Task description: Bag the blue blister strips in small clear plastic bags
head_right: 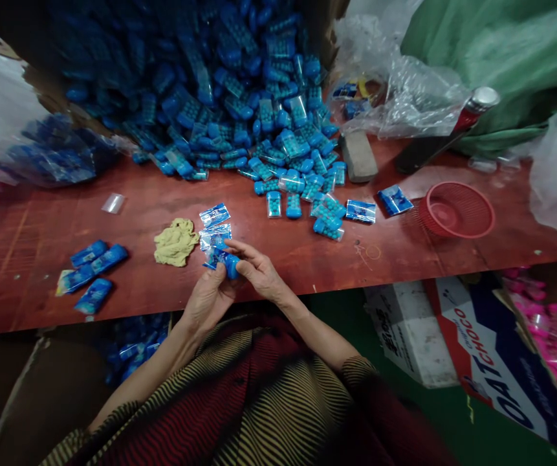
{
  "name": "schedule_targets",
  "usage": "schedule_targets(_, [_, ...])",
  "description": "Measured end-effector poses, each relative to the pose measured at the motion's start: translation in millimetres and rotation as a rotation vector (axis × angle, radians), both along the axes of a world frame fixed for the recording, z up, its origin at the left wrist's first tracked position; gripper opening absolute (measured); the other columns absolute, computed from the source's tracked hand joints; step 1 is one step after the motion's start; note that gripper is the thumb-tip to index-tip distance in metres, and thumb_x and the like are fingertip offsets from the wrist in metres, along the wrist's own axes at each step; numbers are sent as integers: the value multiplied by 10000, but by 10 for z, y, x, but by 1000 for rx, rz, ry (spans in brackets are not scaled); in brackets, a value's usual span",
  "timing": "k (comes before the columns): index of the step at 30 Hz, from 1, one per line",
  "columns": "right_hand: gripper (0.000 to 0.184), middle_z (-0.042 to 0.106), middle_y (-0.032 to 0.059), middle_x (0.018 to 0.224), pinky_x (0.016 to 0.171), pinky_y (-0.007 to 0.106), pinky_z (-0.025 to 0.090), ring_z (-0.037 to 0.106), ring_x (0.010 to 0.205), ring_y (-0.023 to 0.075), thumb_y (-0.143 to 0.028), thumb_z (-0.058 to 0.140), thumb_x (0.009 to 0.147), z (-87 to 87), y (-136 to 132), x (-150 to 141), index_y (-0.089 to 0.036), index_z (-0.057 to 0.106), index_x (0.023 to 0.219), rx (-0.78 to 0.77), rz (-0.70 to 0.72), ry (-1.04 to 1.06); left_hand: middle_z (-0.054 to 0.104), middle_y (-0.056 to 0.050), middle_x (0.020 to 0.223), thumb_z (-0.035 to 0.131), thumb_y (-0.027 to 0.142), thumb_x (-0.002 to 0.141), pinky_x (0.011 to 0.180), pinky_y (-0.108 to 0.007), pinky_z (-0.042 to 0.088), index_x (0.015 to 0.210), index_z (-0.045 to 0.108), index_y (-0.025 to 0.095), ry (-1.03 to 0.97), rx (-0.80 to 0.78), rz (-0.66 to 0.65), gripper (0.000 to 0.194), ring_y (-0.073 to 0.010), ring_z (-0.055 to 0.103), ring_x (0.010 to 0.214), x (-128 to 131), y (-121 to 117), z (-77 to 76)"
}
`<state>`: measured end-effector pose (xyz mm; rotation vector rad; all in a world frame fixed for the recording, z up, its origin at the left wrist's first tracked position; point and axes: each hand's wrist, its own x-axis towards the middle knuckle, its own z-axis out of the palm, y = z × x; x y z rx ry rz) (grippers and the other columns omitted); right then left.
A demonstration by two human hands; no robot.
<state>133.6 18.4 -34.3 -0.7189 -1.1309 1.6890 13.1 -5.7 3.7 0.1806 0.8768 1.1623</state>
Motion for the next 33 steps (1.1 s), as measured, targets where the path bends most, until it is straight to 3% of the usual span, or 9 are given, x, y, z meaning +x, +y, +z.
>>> schedule_targets(8, [488, 593, 48, 1200, 981, 324, 411, 543, 1087, 167, -464, 593, 811, -130, 22, -19, -261, 541, 1251, -74, 15, -25, 712, -44, 924, 644, 167, 779, 958, -333, 452, 977, 644, 154, -60, -24, -28, 198, -163, 653, 934, -51, 10, 0])
schedule_targets(16, [498, 597, 29, 1134, 891, 292, 460, 574, 956, 141, -422, 615, 790, -16, 5, 9, -279, 524, 1258, -42, 44, -76, 710, -46, 949, 721, 180, 702, 954, -339, 455, 996, 646, 165, -26, 26, -64, 304, -189, 640, 982, -17, -15, -21])
schedule_targets(20, [512, 598, 38, 1098, 904, 306, 450, 562, 994, 158, -428, 599, 798, 0, -2, -1, -264, 505, 1273, -12, -10, -75, 688, -54, 1039, 741, 170, 672, 972, -340, 438, 1020, 640, 166, 5, 41, -44, 362, -204, 606, 1053, 42, -20, 7])
schedule_targets(26, [584, 590, 27, 1078, 902, 298, 449, 572, 935, 140, -464, 682, 721, -71, 28, 39, -273, 529, 1251, -78, 77, 19, 707, -34, 916, 737, 166, 677, 951, -359, 451, 1028, 636, 173, -47, 2, -112, 366, -180, 655, 908, -28, -37, -38])
schedule_targets(30, [560, 598, 35, 1129, 954, 326, 423, 565, 1022, 163, -496, 665, 731, -2, 45, 108, -274, 551, 1232, -77, 141, 46, 710, -51, 922, 764, 145, 633, 936, -345, 452, 975, 649, 151, -20, 33, -151, 361, -187, 652, 910, -79, -59, -61])
schedule_targets(33, [494, 578, 55, 1205, 998, 366, 390, 531, 1115, 196, -468, 614, 788, 103, 28, 124, -254, 560, 1231, 12, 136, -141, 703, -60, 921, 767, 135, 627, 937, -328, 439, 934, 654, 130, 44, 42, -167, 327, -196, 637, 951, -84, -73, -45])
